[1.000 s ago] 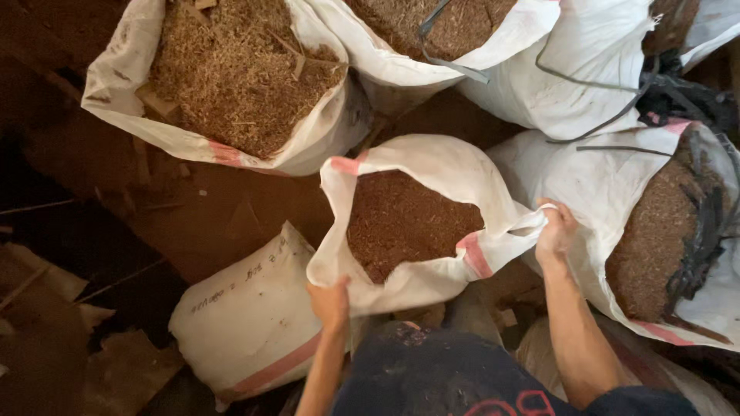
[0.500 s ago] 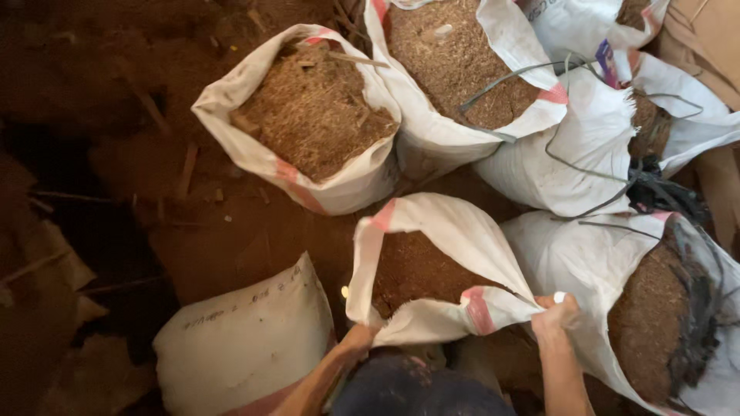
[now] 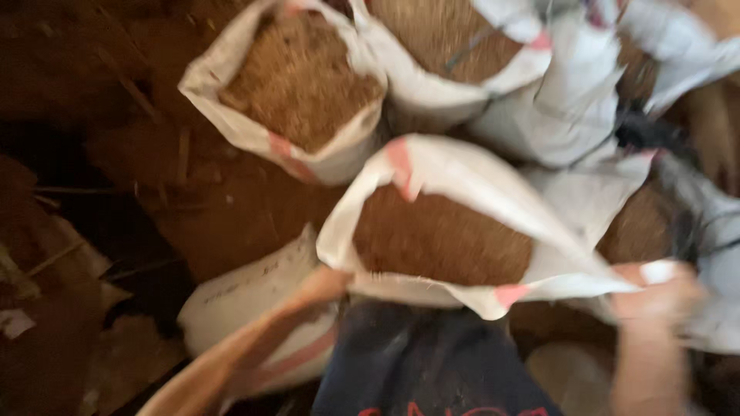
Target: The person gathers the top edges of a large white sack filled with wood shavings and uses a metal rod to twist and tie the opening shut. The person secures the sack by wrapping the rod around the gathered fabric and twisting it to close the bag.
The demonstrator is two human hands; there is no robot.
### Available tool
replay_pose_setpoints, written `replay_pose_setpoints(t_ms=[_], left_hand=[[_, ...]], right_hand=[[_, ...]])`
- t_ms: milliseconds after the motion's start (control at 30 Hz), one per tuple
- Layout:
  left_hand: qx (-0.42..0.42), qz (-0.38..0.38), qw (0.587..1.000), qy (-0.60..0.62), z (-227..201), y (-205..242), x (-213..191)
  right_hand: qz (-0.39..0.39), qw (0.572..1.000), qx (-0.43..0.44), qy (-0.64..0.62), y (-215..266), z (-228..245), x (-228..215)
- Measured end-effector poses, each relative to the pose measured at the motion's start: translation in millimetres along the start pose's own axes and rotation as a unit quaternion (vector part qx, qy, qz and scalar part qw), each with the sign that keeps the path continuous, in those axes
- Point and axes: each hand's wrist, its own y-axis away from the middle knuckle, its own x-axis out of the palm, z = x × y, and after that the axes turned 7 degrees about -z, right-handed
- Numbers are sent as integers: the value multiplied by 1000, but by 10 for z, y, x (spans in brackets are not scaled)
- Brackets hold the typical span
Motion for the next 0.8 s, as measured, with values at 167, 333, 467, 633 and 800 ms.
replay_pose_setpoints(t_ms=[167,333,467,633,800], left_hand=[[103,-18,994,-32,-1000,628,-723],[169,-131,967,-137,-1613,-470,-482],[100,-223,970,-5,-1329,-1420,111],[132,-324,926,-140,-782,-1523,-28],[78,-458,885,19,-916,-1317,119]], right_hand=[[-16,999,35,20,-277,-234,-49],[-116,985,122,38,266,-825,-601],[-154,973,166,53,448,-1160,-897],[-82,966,136,205,486,-1044,-1163],[-133,851,-84,501,639,-766,-893]])
